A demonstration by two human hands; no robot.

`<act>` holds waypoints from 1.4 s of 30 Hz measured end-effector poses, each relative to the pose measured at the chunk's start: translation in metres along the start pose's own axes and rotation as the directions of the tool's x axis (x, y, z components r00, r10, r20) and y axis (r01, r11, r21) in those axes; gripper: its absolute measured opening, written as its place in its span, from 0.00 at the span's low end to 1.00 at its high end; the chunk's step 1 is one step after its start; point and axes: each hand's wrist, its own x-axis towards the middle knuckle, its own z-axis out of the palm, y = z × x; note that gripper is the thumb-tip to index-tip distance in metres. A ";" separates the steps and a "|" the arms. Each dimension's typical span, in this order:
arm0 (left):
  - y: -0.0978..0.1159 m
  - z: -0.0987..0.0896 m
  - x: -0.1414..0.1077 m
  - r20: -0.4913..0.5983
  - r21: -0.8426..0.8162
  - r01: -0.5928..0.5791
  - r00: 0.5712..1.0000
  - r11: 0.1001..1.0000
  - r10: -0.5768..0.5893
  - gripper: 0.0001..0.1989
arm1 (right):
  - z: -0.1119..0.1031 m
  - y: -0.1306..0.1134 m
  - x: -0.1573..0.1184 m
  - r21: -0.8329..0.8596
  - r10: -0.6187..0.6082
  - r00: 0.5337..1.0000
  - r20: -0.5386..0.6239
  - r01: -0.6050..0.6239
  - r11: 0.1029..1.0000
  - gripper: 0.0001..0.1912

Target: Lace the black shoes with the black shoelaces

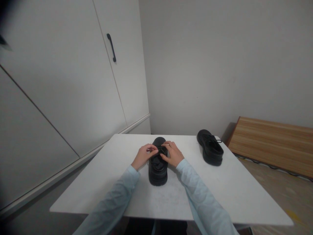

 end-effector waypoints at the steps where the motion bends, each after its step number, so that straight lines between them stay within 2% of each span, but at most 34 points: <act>1: 0.000 0.001 0.000 0.007 -0.018 0.005 1.000 1.000 -0.005 0.08 | 0.000 0.000 0.000 0.002 -0.004 1.000 0.002 0.004 1.000 0.19; 5: 0.002 0.002 -0.001 0.018 -0.051 0.011 1.000 0.999 -0.010 0.07 | 0.000 -0.001 0.000 0.030 -0.008 1.000 0.014 0.007 1.000 0.18; 13: -0.002 0.007 -0.002 -0.049 0.005 -0.040 0.998 0.999 0.040 0.05 | 0.005 0.003 -0.001 0.138 0.054 0.996 0.069 -0.063 0.988 0.22; 18: -0.002 0.010 -0.003 -0.098 0.044 -0.088 0.991 0.995 0.092 0.04 | 0.007 0.005 -0.002 0.142 0.088 0.993 0.073 -0.098 0.985 0.22; 23: 0.000 0.010 -0.004 -0.095 0.067 -0.065 0.993 0.996 0.071 0.04 | 0.007 0.004 -0.001 0.129 0.100 0.991 0.087 -0.111 0.985 0.22; 34: -0.001 0.010 -0.002 -0.062 -0.005 -0.026 0.998 1.000 0.026 0.06 | 0.004 0.001 -0.001 0.117 0.111 0.988 0.111 -0.124 0.985 0.23; 42: 0.003 0.006 0.000 -0.034 -0.210 0.030 0.999 0.977 -0.038 0.07 | 0.007 0.004 -0.002 0.119 0.102 0.990 0.095 -0.113 0.986 0.23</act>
